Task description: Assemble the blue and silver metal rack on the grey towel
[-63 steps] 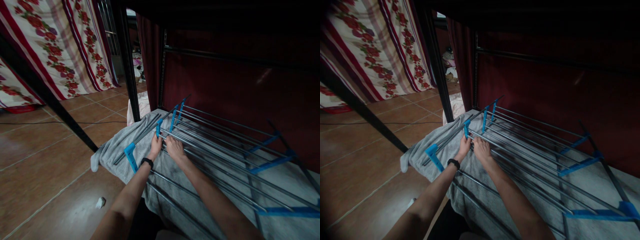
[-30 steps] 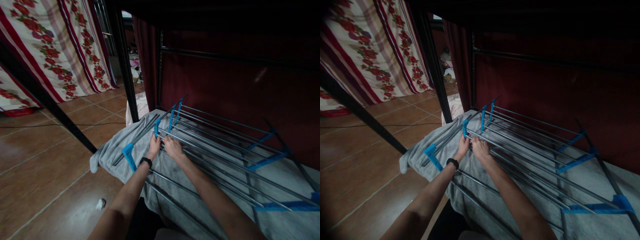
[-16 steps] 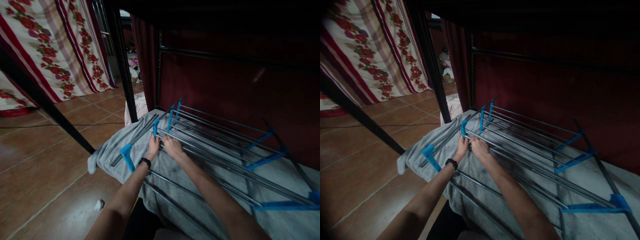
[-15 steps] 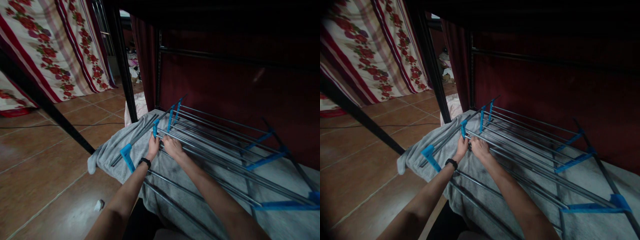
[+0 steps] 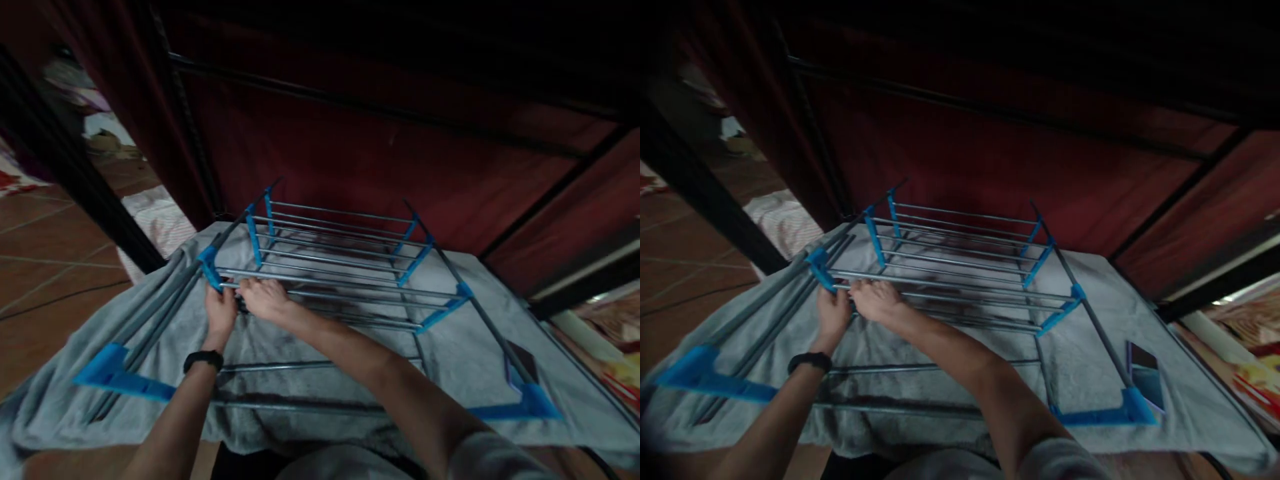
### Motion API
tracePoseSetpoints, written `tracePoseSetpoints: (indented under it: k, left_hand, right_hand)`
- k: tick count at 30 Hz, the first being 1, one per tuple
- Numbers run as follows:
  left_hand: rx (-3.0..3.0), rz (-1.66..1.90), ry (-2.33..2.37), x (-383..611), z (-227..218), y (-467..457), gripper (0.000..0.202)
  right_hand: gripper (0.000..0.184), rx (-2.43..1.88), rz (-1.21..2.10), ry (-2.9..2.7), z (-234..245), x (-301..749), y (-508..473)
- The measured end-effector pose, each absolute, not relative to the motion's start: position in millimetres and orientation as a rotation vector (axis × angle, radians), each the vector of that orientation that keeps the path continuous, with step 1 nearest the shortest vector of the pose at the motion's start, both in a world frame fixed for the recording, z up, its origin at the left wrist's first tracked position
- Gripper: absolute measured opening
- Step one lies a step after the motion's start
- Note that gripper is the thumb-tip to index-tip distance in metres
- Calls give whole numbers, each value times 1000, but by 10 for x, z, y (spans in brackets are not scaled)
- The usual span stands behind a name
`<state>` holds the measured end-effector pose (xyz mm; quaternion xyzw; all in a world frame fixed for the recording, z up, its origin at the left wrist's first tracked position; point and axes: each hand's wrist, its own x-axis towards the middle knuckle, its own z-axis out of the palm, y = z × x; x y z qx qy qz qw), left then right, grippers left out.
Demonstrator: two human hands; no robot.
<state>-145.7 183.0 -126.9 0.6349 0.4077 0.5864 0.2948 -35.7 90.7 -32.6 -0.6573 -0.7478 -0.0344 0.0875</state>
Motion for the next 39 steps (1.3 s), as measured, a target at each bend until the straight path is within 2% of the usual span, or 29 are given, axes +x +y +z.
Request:
tracePoseSetpoints:
  k: [16,24,32,35,39]
  left_hand:
    - [1789,1512,1240,-1449,-1208,1809,12]
    - [1821,1494,1245,-1438,-1136,1766,10]
    - [1779,1449,1281,-1463,-1258,1864,12]
    - [1769,1437,1267,-1479,-1290,1888,13]
    - [1739,1391,1213,-1485,-1282,1875,14]
  right_hand:
    - [40,-1887,-22,-2224,-355,-304,943]
    - [33,-1916,-179,-2180,-318,-299,794]
    - [37,-1960,-272,-2040,-343,143,-37]
    - [40,-1909,-275,-1924,-515,356,-528]
    - [37,-1899,-314,-1474,-827,701,-1173]
